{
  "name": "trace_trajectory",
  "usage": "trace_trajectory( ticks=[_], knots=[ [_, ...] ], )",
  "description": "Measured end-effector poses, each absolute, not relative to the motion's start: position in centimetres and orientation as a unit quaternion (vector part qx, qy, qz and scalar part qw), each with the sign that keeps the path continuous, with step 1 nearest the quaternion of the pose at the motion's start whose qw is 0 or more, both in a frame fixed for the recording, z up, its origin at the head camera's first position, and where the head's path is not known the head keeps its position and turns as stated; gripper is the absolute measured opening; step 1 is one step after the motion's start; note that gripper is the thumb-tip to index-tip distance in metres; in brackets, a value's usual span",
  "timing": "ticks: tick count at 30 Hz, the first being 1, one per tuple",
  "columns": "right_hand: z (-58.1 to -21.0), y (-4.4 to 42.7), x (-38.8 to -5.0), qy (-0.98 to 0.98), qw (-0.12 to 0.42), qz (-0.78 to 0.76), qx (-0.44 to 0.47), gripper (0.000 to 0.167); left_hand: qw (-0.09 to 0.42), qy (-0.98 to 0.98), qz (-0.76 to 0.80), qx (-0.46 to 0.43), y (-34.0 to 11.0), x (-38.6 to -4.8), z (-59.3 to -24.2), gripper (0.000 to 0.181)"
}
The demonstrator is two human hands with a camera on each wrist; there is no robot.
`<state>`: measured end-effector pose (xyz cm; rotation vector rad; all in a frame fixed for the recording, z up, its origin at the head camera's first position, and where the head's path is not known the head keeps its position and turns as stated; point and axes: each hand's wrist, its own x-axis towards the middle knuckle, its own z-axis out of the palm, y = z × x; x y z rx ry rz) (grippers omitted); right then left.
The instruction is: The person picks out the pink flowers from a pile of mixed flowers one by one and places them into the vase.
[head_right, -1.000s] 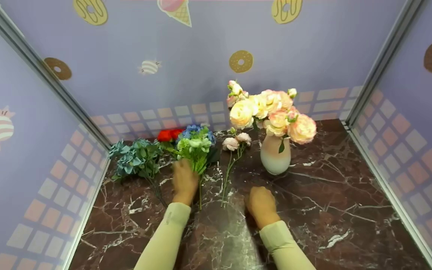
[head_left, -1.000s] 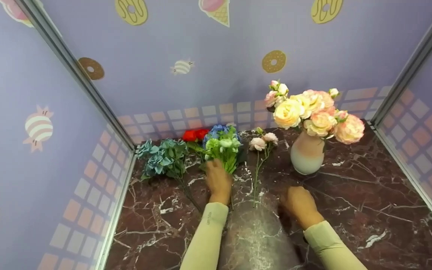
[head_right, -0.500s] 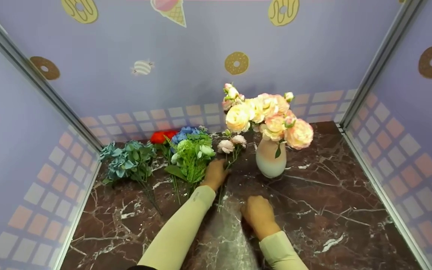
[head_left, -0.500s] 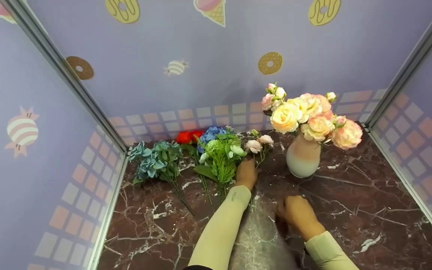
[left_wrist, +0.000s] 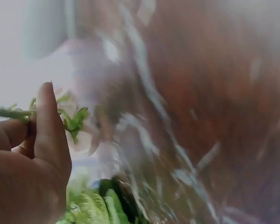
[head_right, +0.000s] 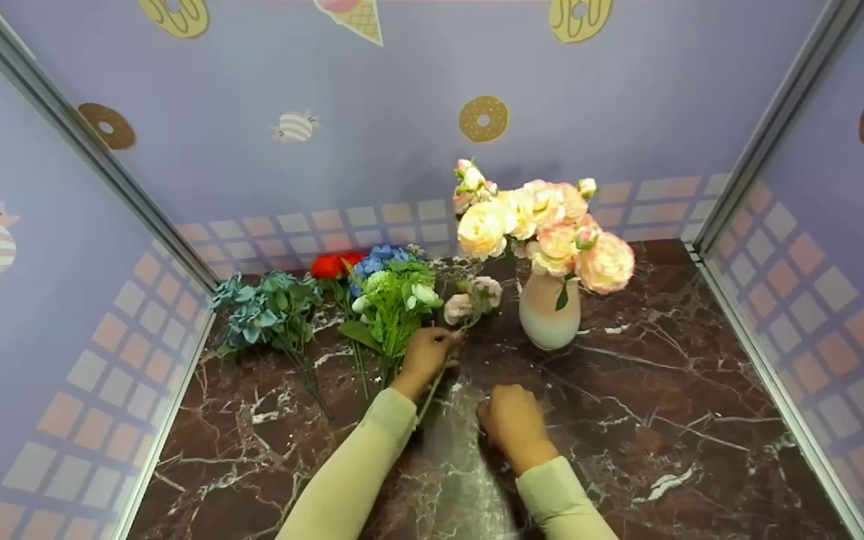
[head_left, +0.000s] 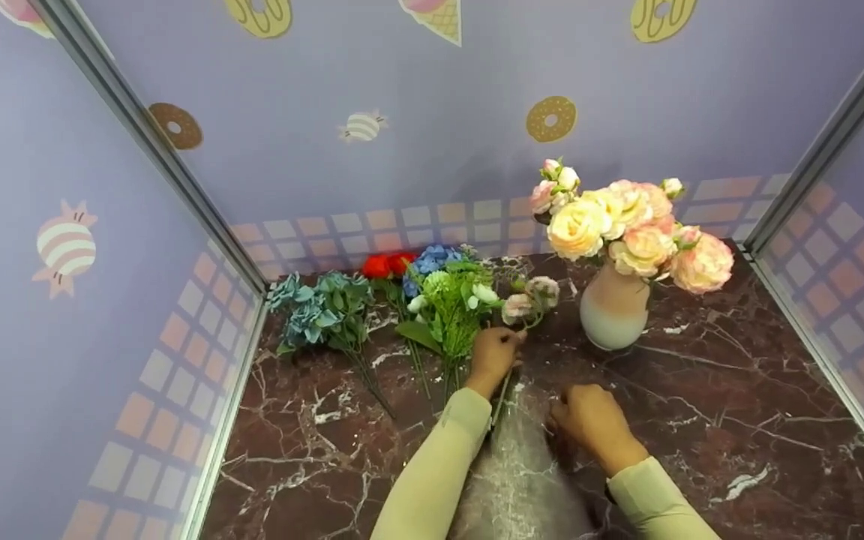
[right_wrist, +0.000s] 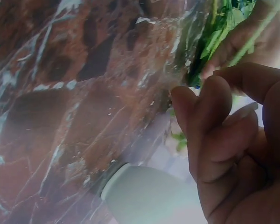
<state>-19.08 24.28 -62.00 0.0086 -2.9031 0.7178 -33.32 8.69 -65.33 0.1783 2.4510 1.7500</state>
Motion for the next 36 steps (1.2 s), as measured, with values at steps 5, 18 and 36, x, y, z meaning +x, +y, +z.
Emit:
trace_trajectory(
  ticks=[5,18,36],
  knots=[
    [-60.9,23.8,-19.4,-0.965,0.102,0.240,0.007,0.019,0.084,0.771,0.631,0.012,8.2,-30.4,-63.3,0.024],
    [-58.9,22.0,-20.1,-0.937,0.194,0.287,0.034,0.013,0.115,0.635,0.763,0.044,7.2,-27.2,-60.8,0.019],
    [-60.2,21.1,-19.6,-0.922,0.257,0.286,0.041,0.008,0.034,0.696,0.712,0.088,7.2,-26.2,-59.5,0.013]
  ],
)
